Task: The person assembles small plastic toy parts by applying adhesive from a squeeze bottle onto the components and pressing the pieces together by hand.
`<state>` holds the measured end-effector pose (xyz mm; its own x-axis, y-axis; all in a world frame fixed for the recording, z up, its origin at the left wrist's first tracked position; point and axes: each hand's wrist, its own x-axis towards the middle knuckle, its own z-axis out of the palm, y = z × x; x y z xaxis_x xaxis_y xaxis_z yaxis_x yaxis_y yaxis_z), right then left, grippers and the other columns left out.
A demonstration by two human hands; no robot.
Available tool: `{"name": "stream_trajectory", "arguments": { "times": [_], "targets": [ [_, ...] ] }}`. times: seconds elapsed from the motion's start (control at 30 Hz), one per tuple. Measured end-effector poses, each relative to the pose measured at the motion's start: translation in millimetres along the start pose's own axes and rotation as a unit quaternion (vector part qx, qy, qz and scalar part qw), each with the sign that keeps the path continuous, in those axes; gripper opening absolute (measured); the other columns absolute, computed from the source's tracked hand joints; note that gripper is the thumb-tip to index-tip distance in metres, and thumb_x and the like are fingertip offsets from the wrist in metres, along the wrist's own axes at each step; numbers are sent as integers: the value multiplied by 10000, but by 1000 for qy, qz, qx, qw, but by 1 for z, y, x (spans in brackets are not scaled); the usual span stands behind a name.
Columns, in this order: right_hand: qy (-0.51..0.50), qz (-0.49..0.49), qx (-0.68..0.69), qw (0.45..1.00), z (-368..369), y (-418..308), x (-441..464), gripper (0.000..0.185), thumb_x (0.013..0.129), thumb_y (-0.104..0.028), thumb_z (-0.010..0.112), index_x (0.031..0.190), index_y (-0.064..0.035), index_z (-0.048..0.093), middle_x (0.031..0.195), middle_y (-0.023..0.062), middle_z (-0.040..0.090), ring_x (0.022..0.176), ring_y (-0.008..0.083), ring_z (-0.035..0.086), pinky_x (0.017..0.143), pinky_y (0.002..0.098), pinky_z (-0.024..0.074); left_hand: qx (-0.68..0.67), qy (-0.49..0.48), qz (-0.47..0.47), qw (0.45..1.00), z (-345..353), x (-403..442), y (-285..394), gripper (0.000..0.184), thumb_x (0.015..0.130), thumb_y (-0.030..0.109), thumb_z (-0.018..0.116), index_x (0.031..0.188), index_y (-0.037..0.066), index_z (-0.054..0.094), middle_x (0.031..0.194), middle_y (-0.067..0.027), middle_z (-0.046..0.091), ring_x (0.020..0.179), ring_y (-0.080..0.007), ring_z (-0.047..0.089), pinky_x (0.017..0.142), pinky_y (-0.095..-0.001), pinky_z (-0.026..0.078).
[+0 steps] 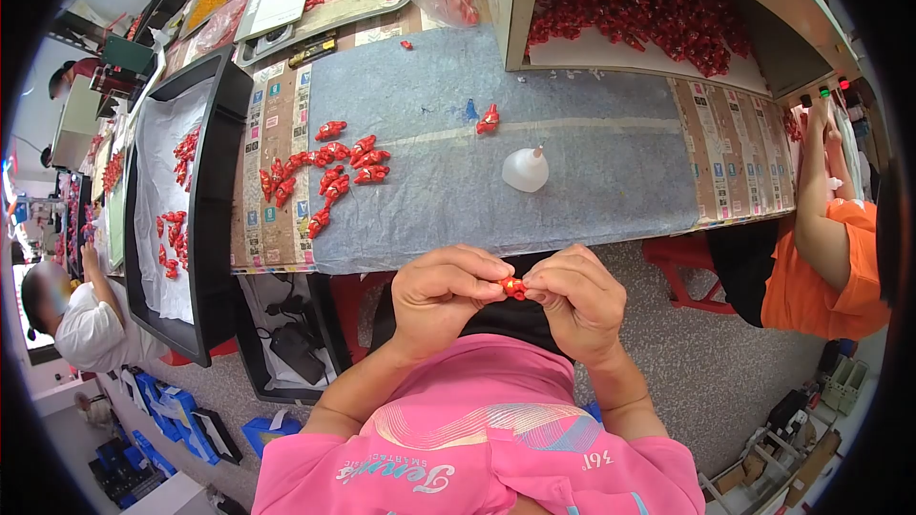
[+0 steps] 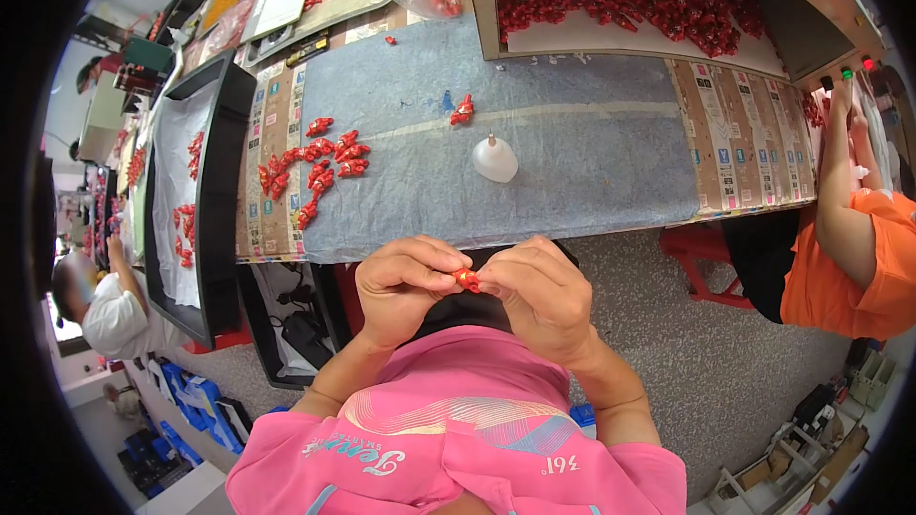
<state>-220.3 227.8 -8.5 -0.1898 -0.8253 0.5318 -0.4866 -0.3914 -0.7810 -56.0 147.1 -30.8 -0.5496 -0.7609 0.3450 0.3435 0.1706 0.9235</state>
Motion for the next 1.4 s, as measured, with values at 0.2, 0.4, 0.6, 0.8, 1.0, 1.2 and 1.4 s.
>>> {"name": "stream_trajectory", "arguments": {
  "times": [0.2,0.4,0.6,0.8,1.0,1.2,1.4],
  "targets": [
    [-4,14,3,1000,0,-3,1,124,735,6,705,844,-8,647,803,78,654,717,220,618,638,308,479,-4,5,-2,1000,-1,0,3,164,699,-113,714,800,14,687,917,-120,664,874,-229,661,752,-306,555],
    [-6,43,41,998,-3,-1,2,143,751,-28,726,879,-17,663,837,81,671,741,220,634,666,309,486,12,-6,12,1000,-1,5,7,211,696,-130,714,847,14,680,922,-112,645,887,-205,643,776,-289,536],
    [-12,50,50,997,-4,0,3,160,730,-19,738,873,-26,667,836,78,671,757,210,637,673,307,485,-42,-6,-22,999,-3,3,2,224,693,-125,723,868,6,675,945,-120,639,877,-197,638,779,-294,529],
    [-19,77,83,993,-2,1,2,147,733,-8,733,862,-26,667,824,76,667,744,201,632,662,304,483,-57,-7,-54,997,-2,1,4,217,706,-130,713,878,-3,677,952,-131,639,885,-195,640,784,-278,533],
    [-10,90,98,991,0,1,1,129,734,-25,739,849,-26,679,801,68,668,721,191,626,649,297,477,-46,5,-66,997,-2,-1,4,199,710,-128,710,867,-8,687,957,-140,638,868,-190,647,758,-269,553],
    [-16,90,82,992,0,3,1,114,741,-37,738,839,-24,682,788,63,669,711,181,624,642,288,473,-38,13,-65,997,0,-3,3,193,720,-133,700,869,-10,687,966,-142,634,871,-183,647,759,-266,563],
    [-32,132,110,985,-4,1,3,134,766,-49,724,892,-22,684,829,80,670,745,191,630,664,293,488,-99,32,-112,988,1,-3,4,186,752,-116,685,908,-15,675,987,-134,623,888,-181,635,789,-279,541]
  ]
}}
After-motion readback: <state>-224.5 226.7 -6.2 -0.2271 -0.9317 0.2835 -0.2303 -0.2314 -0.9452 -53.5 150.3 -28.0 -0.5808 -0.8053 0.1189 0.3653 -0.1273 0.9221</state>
